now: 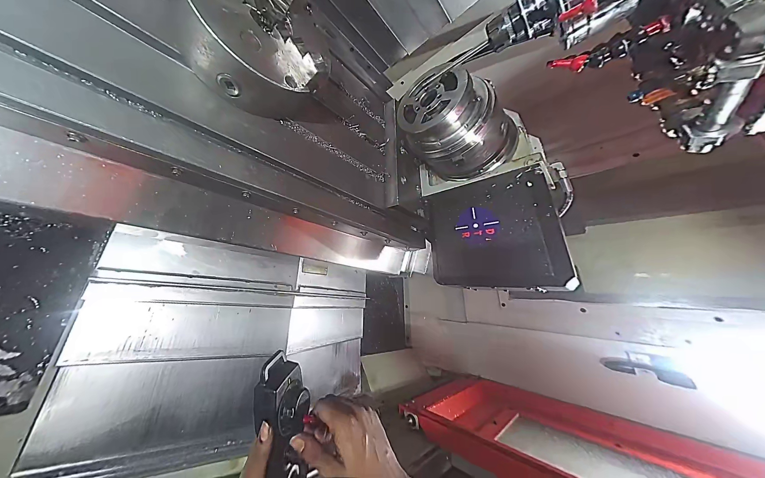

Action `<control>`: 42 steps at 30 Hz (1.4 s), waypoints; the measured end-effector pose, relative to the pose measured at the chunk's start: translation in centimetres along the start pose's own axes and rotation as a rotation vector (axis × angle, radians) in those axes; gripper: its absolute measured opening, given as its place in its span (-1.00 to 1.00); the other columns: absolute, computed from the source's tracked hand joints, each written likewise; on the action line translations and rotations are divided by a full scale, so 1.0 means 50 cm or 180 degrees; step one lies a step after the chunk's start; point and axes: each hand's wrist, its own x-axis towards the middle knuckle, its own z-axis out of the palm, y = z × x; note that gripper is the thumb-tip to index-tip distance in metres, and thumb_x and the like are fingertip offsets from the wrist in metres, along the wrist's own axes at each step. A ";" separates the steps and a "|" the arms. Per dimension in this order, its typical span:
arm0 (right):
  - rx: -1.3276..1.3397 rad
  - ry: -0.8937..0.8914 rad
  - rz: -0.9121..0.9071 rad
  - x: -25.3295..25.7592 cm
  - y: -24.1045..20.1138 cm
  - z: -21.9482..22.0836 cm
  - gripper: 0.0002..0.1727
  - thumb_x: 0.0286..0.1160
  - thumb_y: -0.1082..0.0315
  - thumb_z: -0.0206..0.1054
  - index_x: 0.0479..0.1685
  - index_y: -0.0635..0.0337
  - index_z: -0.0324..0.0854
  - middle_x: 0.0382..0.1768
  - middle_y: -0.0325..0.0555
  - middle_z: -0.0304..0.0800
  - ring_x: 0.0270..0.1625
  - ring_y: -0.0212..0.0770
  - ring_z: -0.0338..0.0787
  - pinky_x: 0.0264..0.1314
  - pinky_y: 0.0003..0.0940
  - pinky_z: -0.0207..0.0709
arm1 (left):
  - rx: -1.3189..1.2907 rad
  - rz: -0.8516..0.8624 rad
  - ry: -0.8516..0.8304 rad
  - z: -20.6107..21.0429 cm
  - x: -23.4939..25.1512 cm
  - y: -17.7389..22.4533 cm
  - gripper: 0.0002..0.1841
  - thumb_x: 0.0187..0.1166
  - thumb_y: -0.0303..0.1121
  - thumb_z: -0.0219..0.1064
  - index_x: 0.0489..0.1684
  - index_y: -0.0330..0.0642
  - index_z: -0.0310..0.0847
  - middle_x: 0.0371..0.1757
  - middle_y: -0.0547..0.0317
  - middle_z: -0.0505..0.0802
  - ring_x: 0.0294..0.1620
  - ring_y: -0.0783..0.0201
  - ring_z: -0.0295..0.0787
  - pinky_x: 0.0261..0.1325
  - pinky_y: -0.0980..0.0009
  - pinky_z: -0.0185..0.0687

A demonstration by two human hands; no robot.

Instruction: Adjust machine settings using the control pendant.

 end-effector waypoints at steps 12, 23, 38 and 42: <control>-0.0121 0.0732 -0.0180 -0.035 -0.034 0.060 -0.51 0.61 -0.12 0.30 -0.09 0.18 0.80 -0.41 -0.08 0.86 -0.41 -0.09 0.86 -0.40 0.00 0.73 | 0.0054 0.0033 0.0435 0.032 -0.007 0.052 -0.09 0.39 0.61 0.02 0.33 -0.06 0.50 -0.08 0.41 0.90 -0.08 0.47 0.86 -0.01 0.42 0.83; -0.0173 0.1102 -0.1029 -0.042 -0.025 0.057 -0.58 0.63 -0.10 0.29 -0.15 0.10 0.74 -0.34 -0.22 0.82 -0.30 -0.30 0.81 -0.28 -0.37 0.68 | -0.0138 0.0428 0.0231 0.044 -0.024 0.070 -0.14 0.25 0.61 0.17 0.26 0.07 0.57 -0.04 0.40 0.92 0.00 0.46 0.87 0.08 0.42 0.82; -0.0401 0.0629 -0.0375 -0.087 0.010 0.095 -0.43 0.75 -0.14 0.09 -0.35 0.15 0.73 -0.52 -0.03 0.78 -0.39 0.00 0.87 -0.44 0.02 0.67 | -0.0210 0.0470 0.0680 0.077 -0.011 0.024 0.00 0.30 0.66 0.04 0.39 -0.11 0.41 -0.09 0.26 0.91 -0.08 0.33 0.89 0.03 0.30 0.84; -0.0368 0.0486 -0.0341 -0.077 0.004 0.092 -0.40 0.74 -0.17 0.09 -0.36 0.17 0.73 -0.52 0.00 0.78 -0.39 0.02 0.87 -0.41 0.05 0.67 | -0.0227 0.0528 0.0782 0.081 -0.017 0.038 -0.09 0.40 0.60 0.02 0.42 -0.04 0.36 -0.04 0.39 0.90 0.00 0.43 0.87 0.11 0.35 0.83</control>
